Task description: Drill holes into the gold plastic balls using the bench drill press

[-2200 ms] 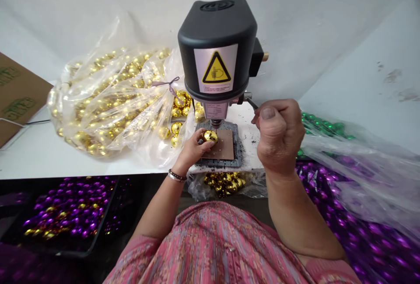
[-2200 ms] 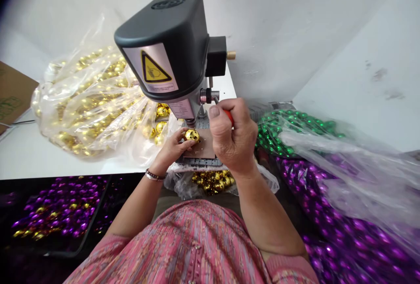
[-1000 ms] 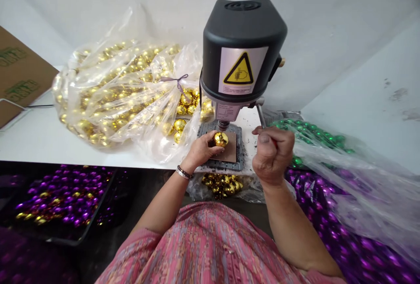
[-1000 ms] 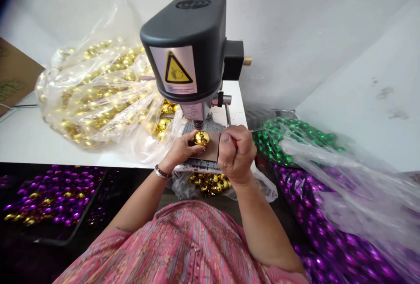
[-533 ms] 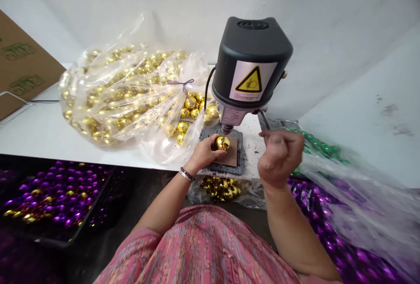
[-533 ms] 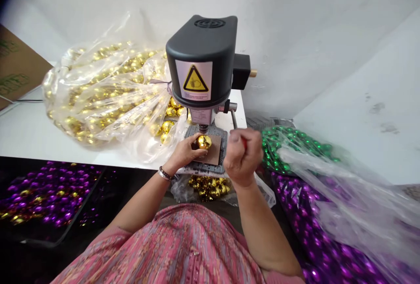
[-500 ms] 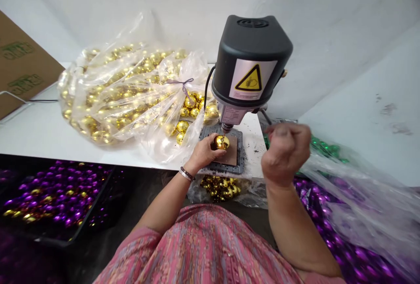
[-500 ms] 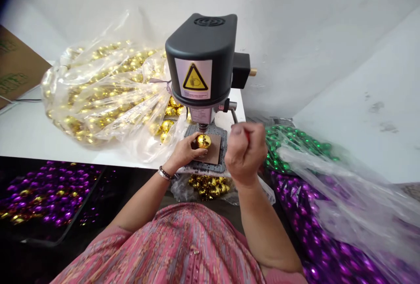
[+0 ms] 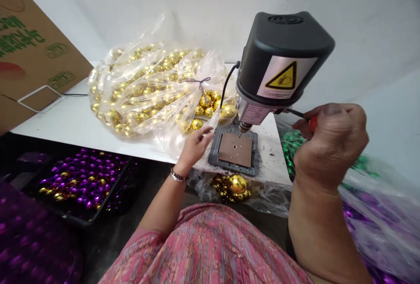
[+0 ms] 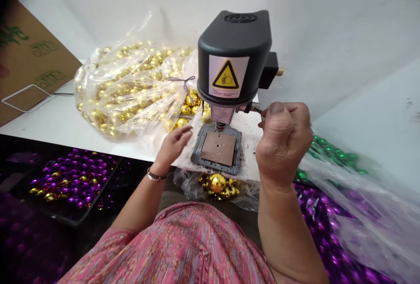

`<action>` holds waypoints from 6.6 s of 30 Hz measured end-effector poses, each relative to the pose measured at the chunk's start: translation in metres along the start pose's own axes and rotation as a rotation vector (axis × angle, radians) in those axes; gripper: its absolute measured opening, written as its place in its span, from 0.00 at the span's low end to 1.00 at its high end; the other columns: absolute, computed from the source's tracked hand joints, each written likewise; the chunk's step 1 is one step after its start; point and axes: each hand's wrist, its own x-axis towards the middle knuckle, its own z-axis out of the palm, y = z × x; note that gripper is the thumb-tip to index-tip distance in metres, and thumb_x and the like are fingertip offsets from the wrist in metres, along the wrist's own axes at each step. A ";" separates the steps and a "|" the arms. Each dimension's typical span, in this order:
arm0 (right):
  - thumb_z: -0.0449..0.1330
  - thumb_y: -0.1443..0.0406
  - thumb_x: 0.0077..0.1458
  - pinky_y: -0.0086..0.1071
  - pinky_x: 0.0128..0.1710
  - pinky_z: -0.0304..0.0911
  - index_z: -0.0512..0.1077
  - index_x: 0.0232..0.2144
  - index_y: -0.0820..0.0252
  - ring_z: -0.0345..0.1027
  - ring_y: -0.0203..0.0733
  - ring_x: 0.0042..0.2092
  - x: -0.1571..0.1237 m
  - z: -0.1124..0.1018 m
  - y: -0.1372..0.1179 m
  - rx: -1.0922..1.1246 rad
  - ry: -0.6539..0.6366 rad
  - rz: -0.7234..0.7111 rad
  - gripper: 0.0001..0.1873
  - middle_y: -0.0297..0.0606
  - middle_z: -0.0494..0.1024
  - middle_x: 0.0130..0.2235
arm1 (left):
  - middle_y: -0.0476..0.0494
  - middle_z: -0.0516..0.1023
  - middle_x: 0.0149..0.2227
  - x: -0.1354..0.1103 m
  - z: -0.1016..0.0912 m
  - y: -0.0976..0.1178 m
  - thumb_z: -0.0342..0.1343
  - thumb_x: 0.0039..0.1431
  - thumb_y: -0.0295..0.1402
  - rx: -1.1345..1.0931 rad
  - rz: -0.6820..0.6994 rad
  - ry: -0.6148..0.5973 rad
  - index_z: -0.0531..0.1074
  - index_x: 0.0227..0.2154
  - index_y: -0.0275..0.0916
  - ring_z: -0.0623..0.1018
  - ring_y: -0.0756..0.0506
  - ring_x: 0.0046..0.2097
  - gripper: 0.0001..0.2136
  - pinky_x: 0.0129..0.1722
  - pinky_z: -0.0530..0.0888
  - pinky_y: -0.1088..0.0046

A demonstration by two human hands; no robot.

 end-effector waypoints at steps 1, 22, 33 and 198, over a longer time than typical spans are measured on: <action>0.54 0.52 0.59 0.33 0.27 0.59 0.66 0.26 0.59 0.66 0.32 0.25 0.000 0.000 0.001 0.007 0.000 -0.001 0.18 0.30 0.70 0.24 | 0.39 0.82 0.45 0.006 -0.006 -0.007 0.52 0.64 0.37 0.043 -0.047 0.134 0.76 0.48 0.38 0.79 0.45 0.43 0.15 0.47 0.74 0.67; 0.53 0.47 0.60 0.33 0.29 0.57 0.67 0.29 0.58 0.63 0.32 0.27 -0.013 -0.004 0.011 0.030 -0.021 -0.034 0.21 0.28 0.64 0.23 | 0.50 0.74 0.41 0.003 -0.014 -0.031 0.66 0.42 0.34 -0.469 -0.101 0.112 0.58 0.51 0.44 0.78 0.48 0.39 0.33 0.40 0.74 0.71; 0.51 0.48 0.63 0.29 0.28 0.59 0.68 0.30 0.56 0.62 0.29 0.27 -0.014 -0.008 0.006 -0.019 -0.091 -0.061 0.20 0.27 0.68 0.25 | 0.42 0.75 0.46 -0.010 0.010 -0.001 0.67 0.44 0.44 -0.846 -0.248 -0.235 0.64 0.58 0.49 0.77 0.47 0.38 0.36 0.29 0.69 0.74; 0.53 0.51 0.64 0.28 0.30 0.60 0.67 0.32 0.56 0.61 0.27 0.27 -0.002 -0.007 0.002 0.153 -0.134 -0.052 0.16 0.27 0.66 0.26 | 0.37 0.76 0.54 0.015 0.072 -0.005 0.67 0.48 0.27 0.287 0.291 -0.152 0.70 0.54 0.38 0.74 0.38 0.56 0.27 0.59 0.71 0.58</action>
